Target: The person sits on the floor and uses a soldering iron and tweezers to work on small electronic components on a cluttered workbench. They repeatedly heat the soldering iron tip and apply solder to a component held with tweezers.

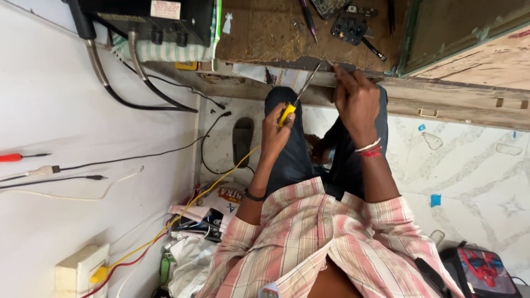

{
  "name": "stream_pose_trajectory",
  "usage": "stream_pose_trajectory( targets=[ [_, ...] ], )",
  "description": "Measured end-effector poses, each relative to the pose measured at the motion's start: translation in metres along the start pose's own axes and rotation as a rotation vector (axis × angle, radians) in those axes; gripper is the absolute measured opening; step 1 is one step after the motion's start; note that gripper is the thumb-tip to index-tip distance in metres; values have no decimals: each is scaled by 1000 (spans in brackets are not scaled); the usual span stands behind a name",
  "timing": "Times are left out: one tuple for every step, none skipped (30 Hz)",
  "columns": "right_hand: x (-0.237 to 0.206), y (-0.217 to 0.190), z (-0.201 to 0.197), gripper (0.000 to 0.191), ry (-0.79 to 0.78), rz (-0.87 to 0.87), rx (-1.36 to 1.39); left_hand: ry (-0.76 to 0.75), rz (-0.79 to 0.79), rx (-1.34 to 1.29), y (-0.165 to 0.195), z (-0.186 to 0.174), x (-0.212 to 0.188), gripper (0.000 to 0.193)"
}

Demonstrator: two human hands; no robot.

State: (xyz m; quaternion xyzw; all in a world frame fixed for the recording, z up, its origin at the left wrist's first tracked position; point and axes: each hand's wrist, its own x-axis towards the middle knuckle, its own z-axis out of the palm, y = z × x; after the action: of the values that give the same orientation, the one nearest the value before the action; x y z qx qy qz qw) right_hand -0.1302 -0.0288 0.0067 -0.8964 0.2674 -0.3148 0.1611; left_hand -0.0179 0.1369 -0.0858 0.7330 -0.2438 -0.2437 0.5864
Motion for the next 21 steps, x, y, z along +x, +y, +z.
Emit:
stream_pose_trajectory(
  targets=[
    [-2,-1,0,39,-17,-33,14,0,4,27,0,0,-1,28],
    [-4,-1,1,41,-27,-66,29,0,15,56,0,-1,-2,30],
    [-4,-1,2,44,-30,-104,40,-1,34,82,1,-1,-2,32],
    [-4,0,2,42,-14,-87,27,13,51,91,1,0,-1,35],
    [-5,0,3,40,-1,-65,16,25,62,102,1,0,-2,38],
    [-6,0,3,38,13,-44,2,36,75,110,1,1,-2,41],
    [-6,0,4,37,3,-43,1,50,77,138,2,2,-2,41],
    [-7,1,4,37,-11,-40,5,66,75,171,2,3,-3,41],
    [-7,0,4,37,-21,-33,13,80,74,209,2,3,-3,41],
    [-7,0,4,39,-33,-46,25,103,90,218,2,4,-3,40],
    [-7,0,4,41,-41,-60,36,125,109,228,2,6,-4,40],
    [-8,-1,4,43,-50,-66,46,142,125,239,2,6,-4,39],
    [-7,0,3,42,-31,-50,35,128,103,263,2,6,-5,37],
    [-6,1,2,41,-15,-37,24,117,78,286,3,6,-5,34],
    [-6,1,2,40,3,-21,17,105,54,314,4,5,-6,31],
    [-6,1,2,41,-13,-69,12,123,88,309,5,4,-7,32],
    [-4,1,2,43,-22,-126,5,145,130,299,6,3,-6,32],
    [-3,1,2,44,-29,-181,-5,165,173,289,8,3,-4,33],
    [-1,2,1,43,-35,-116,14,137,107,307,10,2,-4,31],
    [1,4,0,43,-48,-52,32,110,33,321,12,2,-5,28],
    [2,4,-1,42,-61,7,49,87,-39,332,15,3,-6,26]
  ],
)
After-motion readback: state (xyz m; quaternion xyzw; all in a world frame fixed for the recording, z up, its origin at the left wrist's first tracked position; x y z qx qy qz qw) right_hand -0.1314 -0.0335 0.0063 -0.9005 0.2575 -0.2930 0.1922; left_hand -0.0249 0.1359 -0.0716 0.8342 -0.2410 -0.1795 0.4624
